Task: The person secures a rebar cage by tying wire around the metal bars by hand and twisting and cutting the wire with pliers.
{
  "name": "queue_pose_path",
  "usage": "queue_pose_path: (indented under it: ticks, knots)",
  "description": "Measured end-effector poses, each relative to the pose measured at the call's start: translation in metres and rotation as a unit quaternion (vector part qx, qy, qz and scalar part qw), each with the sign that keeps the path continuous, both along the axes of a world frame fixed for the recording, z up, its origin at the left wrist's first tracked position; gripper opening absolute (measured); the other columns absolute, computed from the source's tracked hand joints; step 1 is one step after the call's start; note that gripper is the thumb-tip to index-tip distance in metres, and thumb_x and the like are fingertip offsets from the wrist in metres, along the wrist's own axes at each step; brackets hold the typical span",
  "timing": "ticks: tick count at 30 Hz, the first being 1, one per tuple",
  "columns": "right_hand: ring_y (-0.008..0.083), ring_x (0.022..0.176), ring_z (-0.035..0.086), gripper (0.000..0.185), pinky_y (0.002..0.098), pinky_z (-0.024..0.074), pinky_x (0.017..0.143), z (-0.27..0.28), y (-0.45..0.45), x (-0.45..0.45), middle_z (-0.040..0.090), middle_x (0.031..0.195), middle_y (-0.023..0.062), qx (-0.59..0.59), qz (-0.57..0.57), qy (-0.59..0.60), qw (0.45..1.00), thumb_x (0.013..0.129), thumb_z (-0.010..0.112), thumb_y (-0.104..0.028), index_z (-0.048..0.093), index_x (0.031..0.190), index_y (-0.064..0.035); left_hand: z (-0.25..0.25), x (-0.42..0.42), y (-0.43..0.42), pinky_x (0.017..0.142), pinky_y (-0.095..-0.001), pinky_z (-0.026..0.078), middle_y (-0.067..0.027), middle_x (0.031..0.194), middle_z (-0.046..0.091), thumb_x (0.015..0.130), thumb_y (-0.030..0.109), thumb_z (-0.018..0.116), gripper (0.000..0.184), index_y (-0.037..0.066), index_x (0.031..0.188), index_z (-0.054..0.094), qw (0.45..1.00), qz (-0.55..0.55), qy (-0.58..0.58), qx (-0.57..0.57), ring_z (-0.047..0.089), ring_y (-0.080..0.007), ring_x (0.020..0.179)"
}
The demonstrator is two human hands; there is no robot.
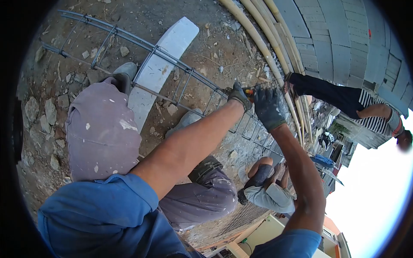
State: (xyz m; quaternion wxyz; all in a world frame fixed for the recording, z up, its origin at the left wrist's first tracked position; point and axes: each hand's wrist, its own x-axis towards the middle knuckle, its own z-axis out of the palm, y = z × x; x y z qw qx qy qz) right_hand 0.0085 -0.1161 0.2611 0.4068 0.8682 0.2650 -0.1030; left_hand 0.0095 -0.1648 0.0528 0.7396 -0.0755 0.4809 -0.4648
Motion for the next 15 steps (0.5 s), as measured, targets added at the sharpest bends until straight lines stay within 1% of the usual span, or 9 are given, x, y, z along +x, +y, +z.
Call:
queue_pose_path:
  ticks: [4, 6, 8, 9, 10, 11, 12, 14, 15]
  knots:
    - [0.0274, 0.076, 0.055, 0.023, 0.0434, 0.0434, 0.071, -0.002, 0.001, 0.012, 0.056, 0.086, 0.012, 0.0, -0.003, 0.006, 1.0, 0.085, 0.052, -0.019, 0.06, 0.097, -0.0008, 0.003, 0.008, 0.006, 0.065, -0.043, 0.052, -0.011, 0.081, 0.065, 0.087, 0.074, 0.033, 0.067, 0.012, 0.085, 0.058, 0.998, -0.043, -0.023, 0.029, 0.061, -0.0304, 0.07]
    - [0.0261, 0.078, 0.059, 0.023, 0.0425, 0.0475, 0.072, 0.011, 0.017, 0.032, 0.059, 0.084, 0.011, -0.031, -0.155, 0.154, 0.975, 0.086, 0.055, -0.018, 0.062, 0.098, 0.0003, 0.008, 0.001, 0.016, 0.066, -0.0414, 0.053, -0.0101, 0.081, 0.062, 0.083, 0.074, 0.043, 0.064, 0.011, 0.086, 0.056, 1.0, -0.004, 0.005, -0.025, 0.06, -0.0291, 0.071]
    - [0.0242, 0.072, 0.065, 0.024, 0.0386, 0.0527, 0.066, 0.007, 0.007, 0.054, 0.065, 0.08, 0.0121, -0.009, -0.227, 0.151, 0.962, 0.084, 0.062, -0.019, 0.065, 0.097, 0.0014, 0.029, -0.003, 0.043, 0.071, -0.0431, 0.053, -0.0086, 0.082, 0.06, 0.08, 0.069, 0.056, 0.059, 0.011, 0.09, 0.056, 0.993, 0.116, 0.0, -0.005, 0.06, -0.0262, 0.076]
    - [0.0238, 0.069, 0.067, 0.026, 0.0383, 0.0538, 0.061, 0.013, 0.01, 0.073, 0.066, 0.078, 0.0137, 0.01, -0.441, 0.243, 0.864, 0.082, 0.065, -0.021, 0.066, 0.094, 0.0019, 0.057, 0.004, 0.074, 0.075, -0.0456, 0.052, -0.0078, 0.082, 0.059, 0.083, 0.061, 0.06, 0.052, 0.01, 0.092, 0.055, 0.995, 0.081, 0.051, -0.005, 0.06, -0.0241, 0.08]
    - [0.0234, 0.066, 0.069, 0.028, 0.0381, 0.0548, 0.055, 0.02, 0.015, 0.089, 0.068, 0.076, 0.0152, 0.026, -0.625, 0.321, 0.711, 0.08, 0.067, -0.023, 0.066, 0.092, 0.0025, 0.063, 0.003, 0.079, 0.075, -0.0456, 0.052, -0.0078, 0.082, 0.059, 0.083, 0.061, 0.06, 0.052, 0.01, 0.092, 0.055, 0.995, 0.086, 0.051, -0.005, 0.06, -0.0241, 0.08]
    - [0.0231, 0.06, 0.068, 0.025, 0.0374, 0.0558, 0.051, 0.029, 0.019, 0.098, 0.068, 0.071, 0.0153, 0.052, -0.665, 0.362, 0.651, 0.075, 0.067, -0.016, 0.067, 0.089, 0.0056, 0.067, 0.001, 0.082, 0.076, -0.0461, 0.051, -0.0082, 0.082, 0.06, 0.084, 0.06, 0.059, 0.051, 0.01, 0.091, 0.055, 0.992, 0.121, 0.038, -0.011, 0.06, -0.0246, 0.082]
    - [0.0231, 0.06, 0.068, 0.025, 0.0374, 0.0558, 0.051, 0.029, 0.01, 0.1, 0.068, 0.071, 0.0153, 0.051, -0.662, 0.363, 0.653, 0.075, 0.067, -0.016, 0.067, 0.089, 0.0056, 0.069, 0.002, 0.081, 0.076, -0.0466, 0.051, -0.0085, 0.082, 0.06, 0.085, 0.06, 0.058, 0.051, 0.009, 0.09, 0.055, 0.987, 0.156, 0.023, -0.018, 0.06, -0.025, 0.084]
    - [0.0231, 0.053, 0.064, 0.022, 0.0358, 0.0546, 0.05, 0.025, -0.012, 0.102, 0.067, 0.07, 0.0153, 0.16, -0.783, 0.414, 0.436, 0.076, 0.065, -0.013, 0.067, 0.085, 0.007, 0.053, 0.0, 0.061, 0.075, -0.046, 0.05, -0.009, 0.082, 0.061, 0.089, 0.057, 0.055, 0.048, 0.009, 0.092, 0.056, 0.983, 0.179, 0.035, -0.023, 0.061, -0.0263, 0.083]
    - [0.0229, 0.053, 0.064, 0.026, 0.0357, 0.0555, 0.051, 0.025, -0.012, 0.096, 0.067, 0.069, 0.016, 0.175, -0.78, 0.436, 0.413, 0.077, 0.067, -0.018, 0.067, 0.084, 0.0069, 0.05, 0.0, 0.06, 0.074, -0.0453, 0.05, -0.0093, 0.082, 0.062, 0.09, 0.055, 0.053, 0.047, 0.008, 0.092, 0.057, 0.994, 0.113, 0.0, -0.012, 0.061, -0.0266, 0.082]
